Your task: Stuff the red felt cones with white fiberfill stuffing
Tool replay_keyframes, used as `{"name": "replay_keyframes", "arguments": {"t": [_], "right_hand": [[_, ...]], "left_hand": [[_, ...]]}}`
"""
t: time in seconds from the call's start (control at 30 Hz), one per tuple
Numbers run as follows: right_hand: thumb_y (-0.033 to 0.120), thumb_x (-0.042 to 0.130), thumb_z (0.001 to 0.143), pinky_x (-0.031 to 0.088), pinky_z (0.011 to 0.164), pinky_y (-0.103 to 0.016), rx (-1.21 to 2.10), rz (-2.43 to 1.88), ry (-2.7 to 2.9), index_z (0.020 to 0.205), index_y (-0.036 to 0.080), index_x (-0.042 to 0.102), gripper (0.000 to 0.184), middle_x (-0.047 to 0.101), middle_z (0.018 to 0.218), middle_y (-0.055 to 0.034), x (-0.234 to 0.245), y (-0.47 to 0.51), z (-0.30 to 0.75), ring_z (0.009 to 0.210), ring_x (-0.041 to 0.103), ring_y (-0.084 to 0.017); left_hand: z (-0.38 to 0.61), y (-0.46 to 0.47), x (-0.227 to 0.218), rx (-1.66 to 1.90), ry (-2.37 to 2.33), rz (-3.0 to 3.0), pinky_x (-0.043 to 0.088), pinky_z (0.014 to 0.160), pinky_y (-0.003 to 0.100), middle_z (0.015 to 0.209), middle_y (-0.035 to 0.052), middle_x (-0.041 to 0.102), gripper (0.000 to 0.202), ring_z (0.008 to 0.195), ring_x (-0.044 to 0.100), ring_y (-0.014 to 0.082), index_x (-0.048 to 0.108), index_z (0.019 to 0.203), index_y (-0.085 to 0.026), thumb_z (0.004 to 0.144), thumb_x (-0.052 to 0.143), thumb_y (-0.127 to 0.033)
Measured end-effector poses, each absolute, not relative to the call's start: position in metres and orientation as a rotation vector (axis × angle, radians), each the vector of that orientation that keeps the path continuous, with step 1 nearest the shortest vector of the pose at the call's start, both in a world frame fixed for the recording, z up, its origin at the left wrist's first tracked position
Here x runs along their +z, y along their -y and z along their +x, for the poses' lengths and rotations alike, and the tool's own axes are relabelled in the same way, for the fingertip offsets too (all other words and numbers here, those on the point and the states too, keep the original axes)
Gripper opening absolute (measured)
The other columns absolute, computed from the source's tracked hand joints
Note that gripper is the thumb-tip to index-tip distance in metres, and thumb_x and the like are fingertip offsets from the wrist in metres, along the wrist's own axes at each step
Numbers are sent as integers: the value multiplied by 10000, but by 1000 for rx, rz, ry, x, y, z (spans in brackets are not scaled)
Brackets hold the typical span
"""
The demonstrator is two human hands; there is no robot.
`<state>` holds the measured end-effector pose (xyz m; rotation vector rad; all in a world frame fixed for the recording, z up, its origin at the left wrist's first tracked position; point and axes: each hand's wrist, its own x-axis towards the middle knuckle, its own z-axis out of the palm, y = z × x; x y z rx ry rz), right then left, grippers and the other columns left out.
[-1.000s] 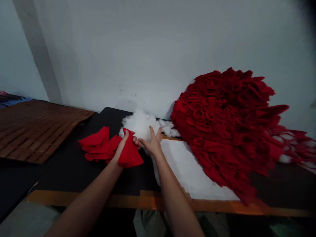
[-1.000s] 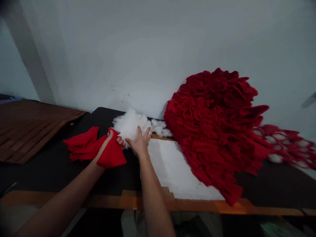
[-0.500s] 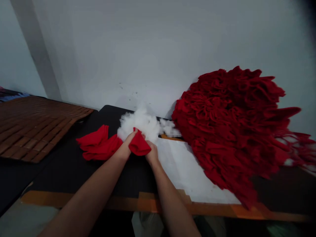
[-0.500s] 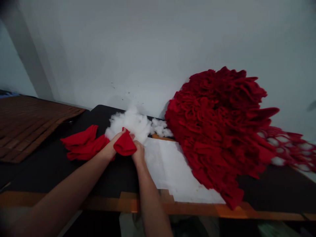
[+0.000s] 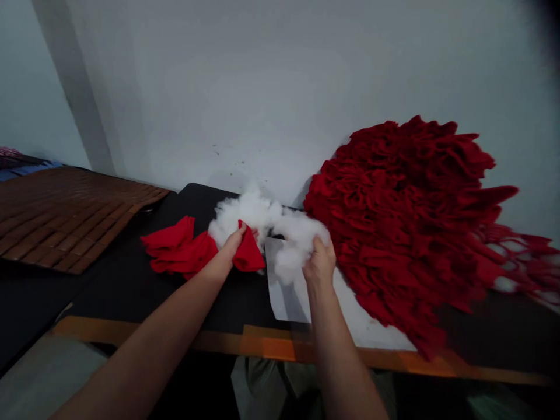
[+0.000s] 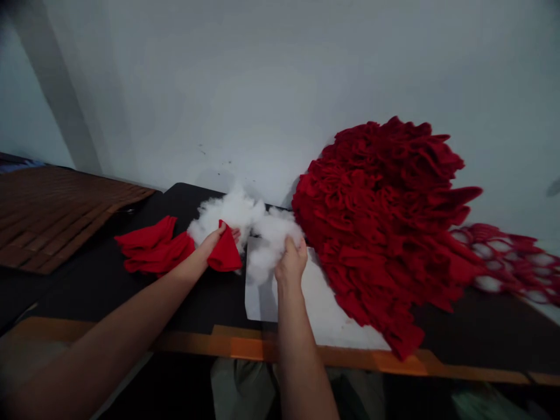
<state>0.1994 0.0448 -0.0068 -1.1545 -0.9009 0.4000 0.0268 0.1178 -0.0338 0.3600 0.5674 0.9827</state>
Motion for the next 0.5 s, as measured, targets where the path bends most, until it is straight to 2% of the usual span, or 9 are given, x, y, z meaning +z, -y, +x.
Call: {"name": "replay_keyframes", "arguments": {"t": [0.1, 0.2, 0.33, 0.4, 0.5], "right_hand": [[399, 490, 690, 454, 806, -369, 317, -1278, 940, 999, 154, 519, 395, 607, 926, -69, -29, -17, 204, 854, 569, -186], [376, 592, 624, 354, 943, -430, 284, -1419, 1176, 876, 153, 602, 337, 592, 1001, -112, -57, 10, 202, 1025, 500, -256], [418, 608, 647, 292, 984, -494, 242, -1678, 1787, 1117, 135, 541, 553, 465, 1234, -165, -72, 28, 198, 1202, 356, -317], [347, 609, 657, 301, 980, -491, 201, -1676, 1925, 1135, 120, 532, 535, 464, 1234, -177, -70, 27, 194, 1195, 367, -318], [221, 519, 712, 388, 925, -418, 241, -1485, 1914, 1039, 136, 588, 345, 560, 1122, -144, -66, 20, 183, 1083, 486, -255]], "left_hand": [[26, -100, -15, 962, -487, 402, 478, 709, 241, 844, 112, 644, 374, 771, 613, 156, 591, 897, -101, 844, 393, -414], [18, -75, 3, 742, -401, 508, 482, 707, 290, 885, 163, 640, 375, 797, 620, 205, 598, 937, -67, 806, 471, -394], [18, -54, 9, 548, -321, 609, 469, 741, 308, 905, 183, 638, 344, 850, 617, 224, 604, 909, -69, 816, 452, -364], [29, -56, 7, 607, -274, 578, 450, 799, 320, 950, 181, 631, 289, 921, 600, 224, 603, 851, -91, 823, 444, -331], [55, -66, 1, 629, -272, 534, 441, 824, 335, 949, 180, 632, 249, 945, 591, 227, 584, 788, -106, 812, 459, -320]]}}
